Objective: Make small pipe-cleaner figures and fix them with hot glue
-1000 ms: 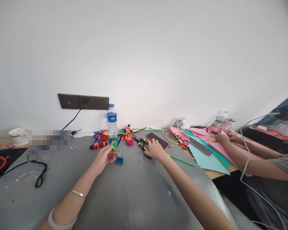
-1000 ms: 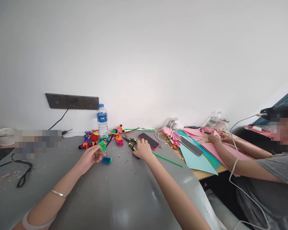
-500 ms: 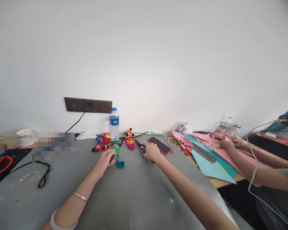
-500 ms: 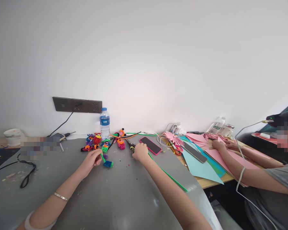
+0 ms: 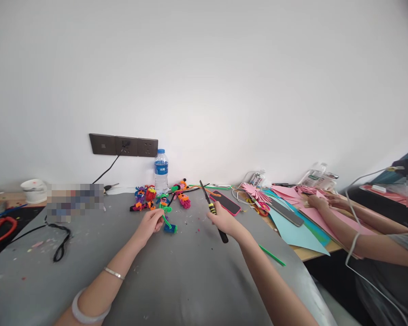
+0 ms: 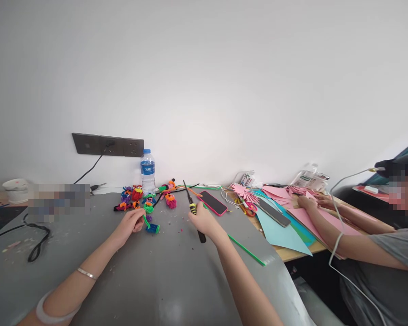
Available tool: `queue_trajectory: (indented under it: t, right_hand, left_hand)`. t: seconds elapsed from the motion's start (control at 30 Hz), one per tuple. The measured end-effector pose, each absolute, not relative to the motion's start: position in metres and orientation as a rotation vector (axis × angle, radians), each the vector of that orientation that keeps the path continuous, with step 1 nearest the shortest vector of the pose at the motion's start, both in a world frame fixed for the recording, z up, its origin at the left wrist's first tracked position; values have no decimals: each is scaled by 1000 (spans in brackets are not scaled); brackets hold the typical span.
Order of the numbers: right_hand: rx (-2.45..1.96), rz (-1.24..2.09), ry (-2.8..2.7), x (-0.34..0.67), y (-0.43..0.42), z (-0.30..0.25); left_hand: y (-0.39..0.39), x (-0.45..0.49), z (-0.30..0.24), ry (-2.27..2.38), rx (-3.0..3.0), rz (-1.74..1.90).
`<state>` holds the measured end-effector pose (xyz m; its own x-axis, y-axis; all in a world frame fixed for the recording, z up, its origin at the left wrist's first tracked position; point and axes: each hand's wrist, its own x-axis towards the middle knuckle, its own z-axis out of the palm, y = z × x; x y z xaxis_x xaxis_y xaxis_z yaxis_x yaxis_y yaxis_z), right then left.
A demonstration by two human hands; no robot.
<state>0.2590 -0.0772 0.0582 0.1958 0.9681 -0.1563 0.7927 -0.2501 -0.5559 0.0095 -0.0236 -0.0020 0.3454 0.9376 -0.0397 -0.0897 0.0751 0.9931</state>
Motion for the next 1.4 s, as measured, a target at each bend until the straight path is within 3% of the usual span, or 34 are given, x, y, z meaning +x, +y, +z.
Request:
queue_trajectory:
  t: [0.17, 0.27, 0.43, 0.53, 0.67, 0.8, 0.97, 1.23, 1.4]
  right_hand:
    - [-1399, 1790, -1309, 242, -92, 59]
    - [-1271, 1987, -1165, 240, -85, 58]
    - [-1454, 1526, -1309, 251, -79, 58]
    - [-1348, 1377, -1317, 253, -88, 58]
    - [-1104, 1457, -1178, 248, -98, 56]
    - [-1131, 1682, -1064, 234, -102, 44]
    - [-1204, 1609, -1137, 213, -114, 24]
    - [-1742, 631, -1707, 208, -112, 32]
    - [-1751, 267, -1939, 207, -106, 29]
  left_hand:
    - [-25, 10, 2, 921, 1209, 955]
    - [-26, 10, 3, 918, 1200, 964]
    - [-26, 11, 6, 920, 1204, 960]
    - [-27, 11, 6, 922, 1198, 967]
    - [-27, 12, 5, 934, 1212, 963]
    - [-29, 11, 7, 883, 1159, 962]
    - [-31, 9, 13, 633, 951, 982]
    - [-30, 7, 11, 452, 741, 958]
    - [-33, 6, 14, 379, 657, 924]
